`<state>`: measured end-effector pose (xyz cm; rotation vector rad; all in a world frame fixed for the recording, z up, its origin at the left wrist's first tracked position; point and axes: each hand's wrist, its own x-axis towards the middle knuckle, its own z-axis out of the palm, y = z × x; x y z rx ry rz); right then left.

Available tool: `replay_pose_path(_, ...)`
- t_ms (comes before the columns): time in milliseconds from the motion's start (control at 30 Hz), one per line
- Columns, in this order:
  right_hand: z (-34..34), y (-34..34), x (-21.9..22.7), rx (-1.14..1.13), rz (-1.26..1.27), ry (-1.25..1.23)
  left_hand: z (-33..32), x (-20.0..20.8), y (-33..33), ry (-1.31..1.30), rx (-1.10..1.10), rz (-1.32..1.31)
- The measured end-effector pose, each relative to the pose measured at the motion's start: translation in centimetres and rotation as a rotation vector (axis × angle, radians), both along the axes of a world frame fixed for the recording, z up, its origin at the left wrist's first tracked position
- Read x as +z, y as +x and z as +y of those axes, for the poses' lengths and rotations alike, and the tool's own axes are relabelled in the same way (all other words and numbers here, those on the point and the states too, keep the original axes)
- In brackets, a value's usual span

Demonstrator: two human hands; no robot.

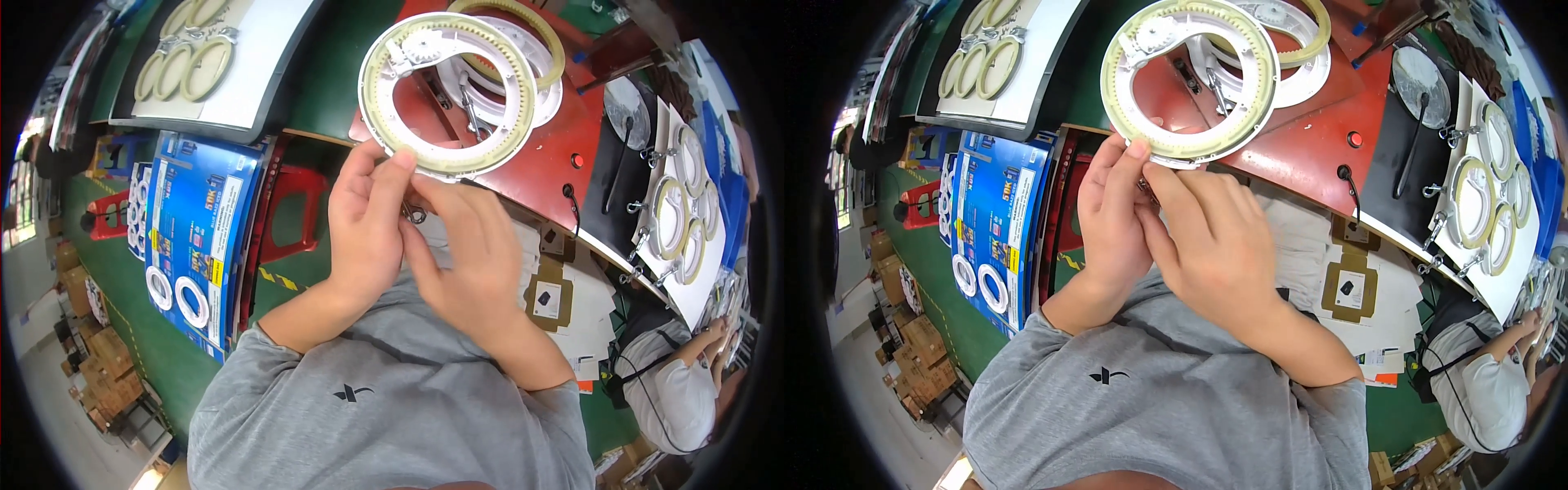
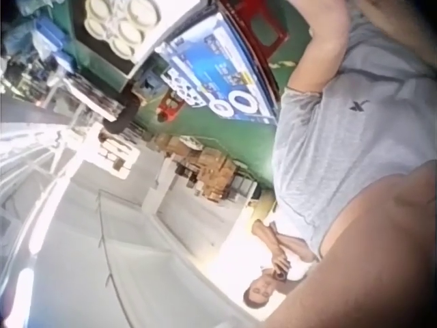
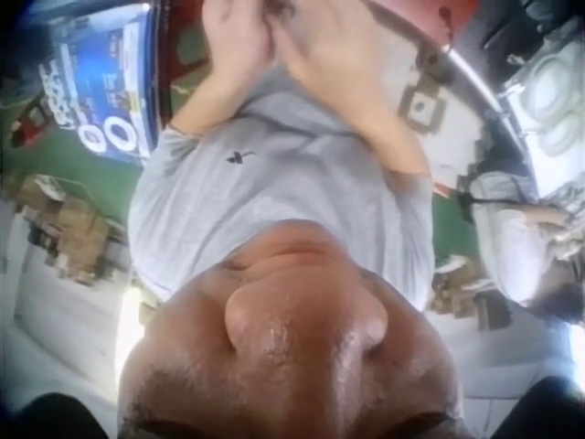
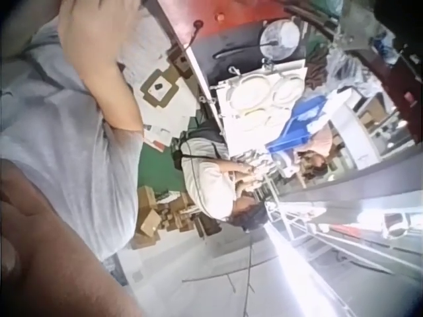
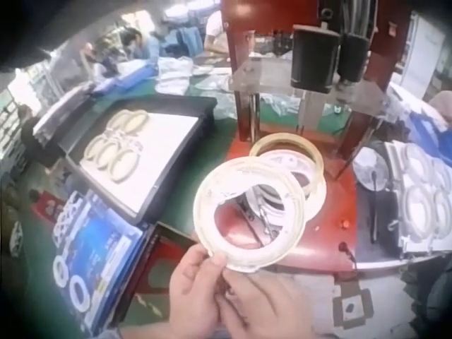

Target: The person assembles circular components into a ring housing using a manual press machine and an alignment tool, following instructions from a sheet. The components are taken from a tray and pressed into a plastic base.

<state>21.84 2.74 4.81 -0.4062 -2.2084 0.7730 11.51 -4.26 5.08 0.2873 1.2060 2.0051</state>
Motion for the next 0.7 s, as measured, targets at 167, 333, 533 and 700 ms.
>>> replay_pose_path(167,-0.7,-1.6,-0.5,-0.082,-0.038,0.041,0.5,0.1,0.1,-0.022,0.118,-0.06)
replay_pose_path(333,-0.3,-2.7,-0.9,-0.087,-0.021,0.063,0.5,0.3,-0.4,-0.042,0.136,-0.032)
replay_pose_path(533,0.4,-2.3,0.6,-0.045,-0.12,0.107,0.3,0.0,-1.0,-0.037,0.102,-0.124)
replay_pose_path(700,1.1,-2.2,1.4,0.008,-0.106,0.123,0.0,0.8,-1.6,0.015,0.092,-0.184)
